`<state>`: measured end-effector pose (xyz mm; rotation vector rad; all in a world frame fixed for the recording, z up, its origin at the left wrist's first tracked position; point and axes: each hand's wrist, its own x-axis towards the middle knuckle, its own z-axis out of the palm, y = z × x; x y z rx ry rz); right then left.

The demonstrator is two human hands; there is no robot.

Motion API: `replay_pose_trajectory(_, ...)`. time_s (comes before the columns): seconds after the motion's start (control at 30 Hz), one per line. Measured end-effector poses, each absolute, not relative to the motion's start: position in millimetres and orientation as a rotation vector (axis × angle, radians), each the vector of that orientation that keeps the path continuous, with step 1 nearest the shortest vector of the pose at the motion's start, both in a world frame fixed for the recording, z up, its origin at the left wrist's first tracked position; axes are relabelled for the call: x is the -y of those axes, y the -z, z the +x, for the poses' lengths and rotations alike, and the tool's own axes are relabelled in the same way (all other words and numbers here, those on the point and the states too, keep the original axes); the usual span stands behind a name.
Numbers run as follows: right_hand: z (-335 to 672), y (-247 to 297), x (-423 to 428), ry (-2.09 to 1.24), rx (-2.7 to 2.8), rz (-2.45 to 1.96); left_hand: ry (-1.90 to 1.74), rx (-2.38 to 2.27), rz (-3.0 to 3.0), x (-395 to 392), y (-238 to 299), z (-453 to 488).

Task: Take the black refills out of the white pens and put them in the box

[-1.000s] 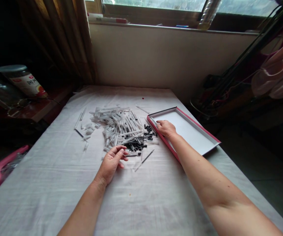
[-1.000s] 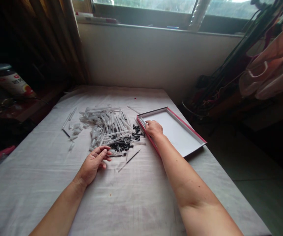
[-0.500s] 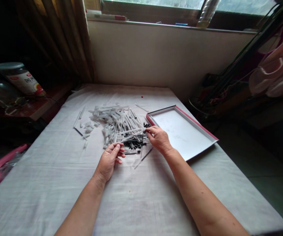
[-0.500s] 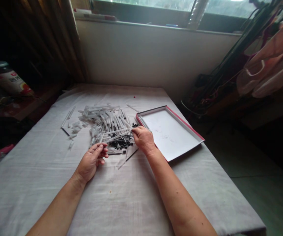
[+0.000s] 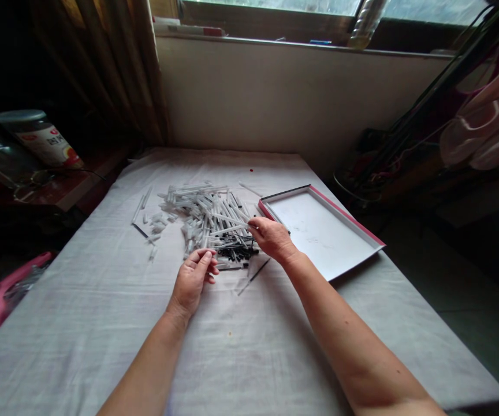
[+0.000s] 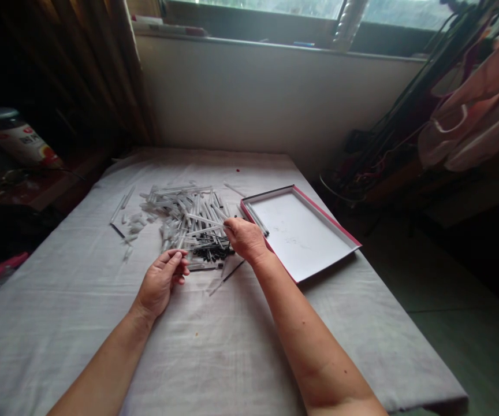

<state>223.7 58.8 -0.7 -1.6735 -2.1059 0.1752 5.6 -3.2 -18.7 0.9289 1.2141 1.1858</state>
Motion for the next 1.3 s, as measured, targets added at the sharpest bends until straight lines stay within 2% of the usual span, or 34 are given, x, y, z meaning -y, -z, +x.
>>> replay_pose_trajectory(0.17,215,0,-15,-0.369,1.913,-1.317,-1.48,-1.48,1.824,14,16,6)
replay_pose_trajectory(0.33,209,5,19,-0.581,1.848,-1.159,-1.197,-1.429,2.471,18,21,8)
replay_pose_trajectory(0.47,229,19,15,-0.617,1.701,-1.283,-1.047,-1.454,2.424,15,31,7)
replay_pose_trajectory(0.63,247,29,4,-0.212,1.73,-1.729,-1.078,-1.505,2.175,14,34,8)
replay_pose_trajectory(0.87,234,26,0,-0.046,1.896,-2.023,-1.061,-1.51,2.101,13,36,10)
replay_pose_trajectory(1.07,239,26,8,-0.198,1.676,-1.712,-1.12,-1.522,2.084,7,37,0)
replay_pose_trajectory(1.3,243,15,11,-0.829,0.993,-1.276,-1.216,-1.571,2.119,0,37,-12)
